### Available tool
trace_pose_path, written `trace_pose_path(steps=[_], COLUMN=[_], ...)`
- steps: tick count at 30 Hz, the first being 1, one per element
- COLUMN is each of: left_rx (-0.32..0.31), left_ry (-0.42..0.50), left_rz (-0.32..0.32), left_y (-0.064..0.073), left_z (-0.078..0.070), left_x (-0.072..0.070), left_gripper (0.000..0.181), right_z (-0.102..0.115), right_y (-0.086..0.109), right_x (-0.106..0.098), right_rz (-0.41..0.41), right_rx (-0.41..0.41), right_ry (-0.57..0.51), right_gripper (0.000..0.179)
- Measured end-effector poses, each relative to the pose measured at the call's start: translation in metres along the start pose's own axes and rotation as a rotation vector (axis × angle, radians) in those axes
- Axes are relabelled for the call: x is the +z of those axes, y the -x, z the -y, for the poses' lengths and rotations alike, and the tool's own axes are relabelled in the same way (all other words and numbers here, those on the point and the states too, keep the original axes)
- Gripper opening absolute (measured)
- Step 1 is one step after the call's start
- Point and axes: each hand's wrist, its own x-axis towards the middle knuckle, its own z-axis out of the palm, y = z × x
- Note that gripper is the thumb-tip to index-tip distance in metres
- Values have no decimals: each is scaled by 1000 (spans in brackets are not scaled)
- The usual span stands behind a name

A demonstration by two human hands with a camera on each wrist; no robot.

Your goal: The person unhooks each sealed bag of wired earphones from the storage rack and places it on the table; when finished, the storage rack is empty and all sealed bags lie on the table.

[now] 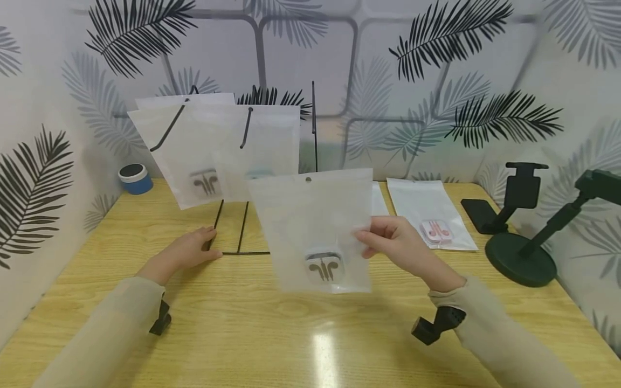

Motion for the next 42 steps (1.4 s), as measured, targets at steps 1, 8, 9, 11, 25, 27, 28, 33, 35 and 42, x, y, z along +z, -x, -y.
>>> trace_pose_path(steps=[1,8,9,11,25,27,28,33,35,42], left_rx=[-1,-5,-5,-4,-13,-11,-10,-8,-7,-2], left_ry=[1,2,0,-1,2,4,3,-5,-7,-10], left_rz=[1,5,6,7,26,22,20,12,14,22], left_y=[0,0,0,0,1,1,1,0,0,1], left_z=[0,-1,-1,-2,-5,-4,-4,-3,-3,-5], left_x=[0,-1,-1,-1,-2,-2,-2,-2,-2,-3], left_gripper=[71,71,71,71,70,70,70,70,70,70], right_z=[-1,-8,-8,-9,-13,-16,-18,-29,-34,-49], right_y=[3,25,29,36,92,99,103,118,123,140], right_x=[-4,-37,-42,-51,-109,-116,-119,-135,-142,-162], right_rz=[-4,-19,-20,-14,-20,-25,-26,-36,-39,16], right_rx=[2,73,72,76,182,200,203,197,174,120], right_ry=[4,79,92,103,274,261,257,180,95,-143], right_gripper=[29,19,19,18,12,12,13,25,32,44])
